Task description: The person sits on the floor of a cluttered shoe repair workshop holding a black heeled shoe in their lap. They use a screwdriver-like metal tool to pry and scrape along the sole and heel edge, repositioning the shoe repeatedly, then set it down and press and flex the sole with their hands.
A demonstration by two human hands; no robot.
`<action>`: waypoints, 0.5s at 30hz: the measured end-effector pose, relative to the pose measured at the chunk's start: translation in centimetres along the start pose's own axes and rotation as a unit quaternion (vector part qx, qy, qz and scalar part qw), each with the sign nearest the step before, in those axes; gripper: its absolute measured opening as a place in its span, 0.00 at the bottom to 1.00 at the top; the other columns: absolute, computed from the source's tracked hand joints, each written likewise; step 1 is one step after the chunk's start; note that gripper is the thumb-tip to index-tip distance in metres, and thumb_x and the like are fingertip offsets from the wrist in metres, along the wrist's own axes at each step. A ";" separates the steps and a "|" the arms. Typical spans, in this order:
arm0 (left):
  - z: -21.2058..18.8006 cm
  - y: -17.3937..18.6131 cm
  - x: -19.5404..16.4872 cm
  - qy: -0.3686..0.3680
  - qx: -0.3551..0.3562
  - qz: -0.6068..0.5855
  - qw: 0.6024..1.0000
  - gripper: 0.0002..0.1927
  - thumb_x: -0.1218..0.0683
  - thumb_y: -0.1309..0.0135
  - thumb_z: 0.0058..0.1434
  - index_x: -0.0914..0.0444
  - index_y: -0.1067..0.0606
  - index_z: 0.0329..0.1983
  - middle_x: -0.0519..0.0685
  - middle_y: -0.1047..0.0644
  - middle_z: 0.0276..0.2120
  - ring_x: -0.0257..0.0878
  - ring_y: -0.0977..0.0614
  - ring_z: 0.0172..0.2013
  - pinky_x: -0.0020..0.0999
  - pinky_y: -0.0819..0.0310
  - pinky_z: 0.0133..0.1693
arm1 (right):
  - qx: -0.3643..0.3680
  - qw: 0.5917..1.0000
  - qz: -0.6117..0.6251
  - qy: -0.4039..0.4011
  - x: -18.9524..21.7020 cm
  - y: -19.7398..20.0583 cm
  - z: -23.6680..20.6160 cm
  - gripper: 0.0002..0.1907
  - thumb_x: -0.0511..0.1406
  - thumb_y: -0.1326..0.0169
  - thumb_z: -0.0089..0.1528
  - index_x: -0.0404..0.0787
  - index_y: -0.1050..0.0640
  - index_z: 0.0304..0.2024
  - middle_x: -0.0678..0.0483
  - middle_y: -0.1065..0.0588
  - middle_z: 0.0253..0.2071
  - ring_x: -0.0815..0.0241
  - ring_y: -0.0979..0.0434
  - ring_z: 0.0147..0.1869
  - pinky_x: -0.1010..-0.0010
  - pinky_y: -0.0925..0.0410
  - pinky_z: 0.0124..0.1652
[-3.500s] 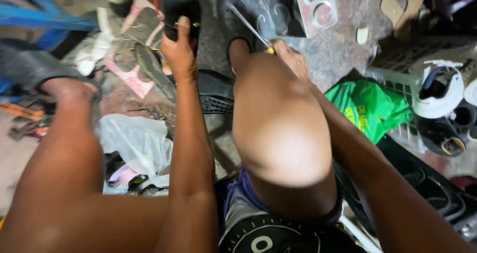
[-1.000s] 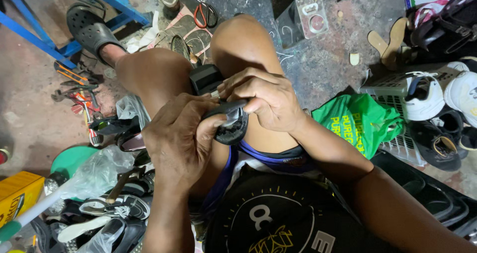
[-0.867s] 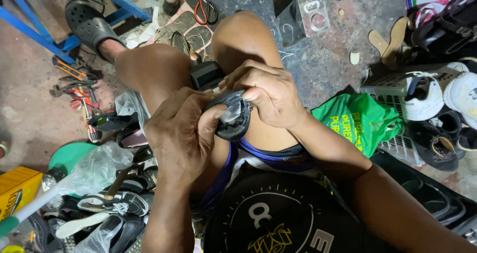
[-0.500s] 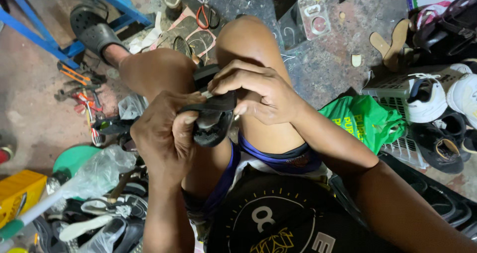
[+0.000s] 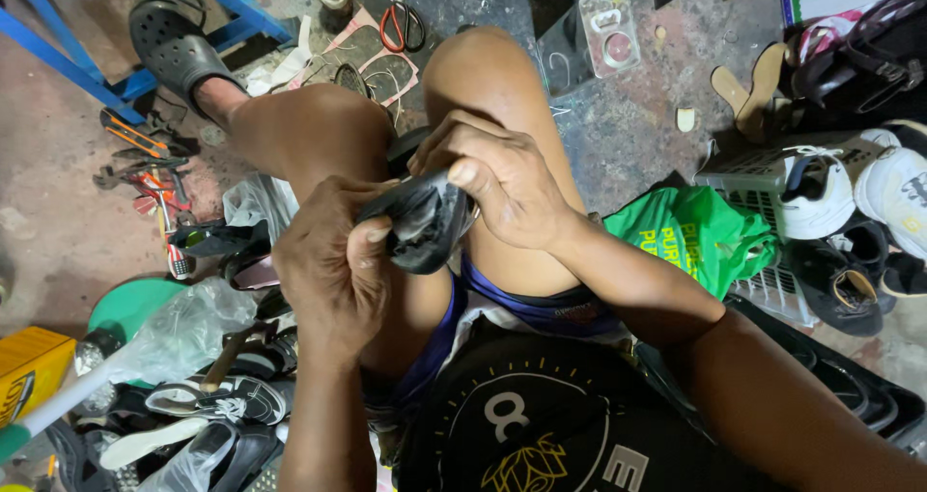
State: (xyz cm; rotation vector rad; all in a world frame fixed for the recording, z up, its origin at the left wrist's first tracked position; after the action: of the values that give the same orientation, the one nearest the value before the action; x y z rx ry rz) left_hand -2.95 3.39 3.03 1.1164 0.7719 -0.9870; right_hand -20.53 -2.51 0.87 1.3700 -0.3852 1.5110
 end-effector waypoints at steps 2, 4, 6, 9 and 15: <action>-0.2 -0.1 -0.3 -0.018 -0.002 0.006 1.000 0.20 0.46 0.55 0.80 0.66 0.23 0.44 0.55 0.21 0.39 0.46 0.17 0.37 0.33 0.24 0.41 | 0.001 1.000 0.012 -0.024 -0.3 -0.2 0.3 0.24 0.46 0.62 0.78 0.34 0.24 0.44 0.49 0.23 0.44 0.52 0.21 0.47 0.65 0.28 0.52; -0.4 0.3 -0.2 -0.016 -0.012 0.004 1.000 0.21 0.46 0.56 0.81 0.67 0.23 0.43 0.55 0.21 0.39 0.46 0.17 0.39 0.34 0.24 0.43 | 0.013 0.999 0.021 -0.022 -0.2 -0.4 0.6 0.23 0.46 0.60 0.77 0.34 0.24 0.43 0.49 0.23 0.44 0.53 0.22 0.48 0.66 0.29 0.52; -0.4 0.9 0.3 0.006 -0.026 -0.007 1.000 0.23 0.45 0.58 0.80 0.68 0.23 0.45 0.54 0.21 0.39 0.45 0.16 0.41 0.35 0.23 0.44 | 0.033 0.999 0.027 0.005 0.0 -0.7 0.7 0.21 0.46 0.57 0.77 0.34 0.24 0.45 0.48 0.23 0.48 0.53 0.22 0.52 0.65 0.29 0.55; -0.4 1.2 0.5 -0.009 -0.046 -0.053 0.997 0.24 0.44 0.58 0.83 0.69 0.23 0.44 0.53 0.20 0.38 0.44 0.14 0.43 0.34 0.21 0.48 | 0.023 0.997 0.065 0.031 0.4 -1.1 0.4 0.26 0.51 0.55 0.77 0.34 0.26 0.54 0.49 0.24 0.50 0.54 0.23 0.57 0.65 0.31 0.59; -0.2 1.5 1.3 -0.028 -0.031 -0.092 0.995 0.27 0.43 0.60 0.84 0.69 0.24 0.45 0.55 0.19 0.40 0.44 0.14 0.44 0.32 0.21 0.49 | 0.044 0.997 0.064 0.021 -0.1 -0.7 0.4 0.19 0.45 0.51 0.77 0.35 0.25 0.57 0.47 0.25 0.55 0.51 0.24 0.60 0.61 0.31 0.60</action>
State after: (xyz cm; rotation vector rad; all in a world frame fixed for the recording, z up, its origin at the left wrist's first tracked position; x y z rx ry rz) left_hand -1.09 3.47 2.36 0.9730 0.8657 -1.1366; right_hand -19.80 -2.57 0.62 1.4027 -0.3911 1.6763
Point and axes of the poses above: each hand's wrist, its own z-axis towards the middle knuckle, its own y-axis out of the back of the hand, x = y × z, the point moved 6 cm from there along z, towards the middle knuckle
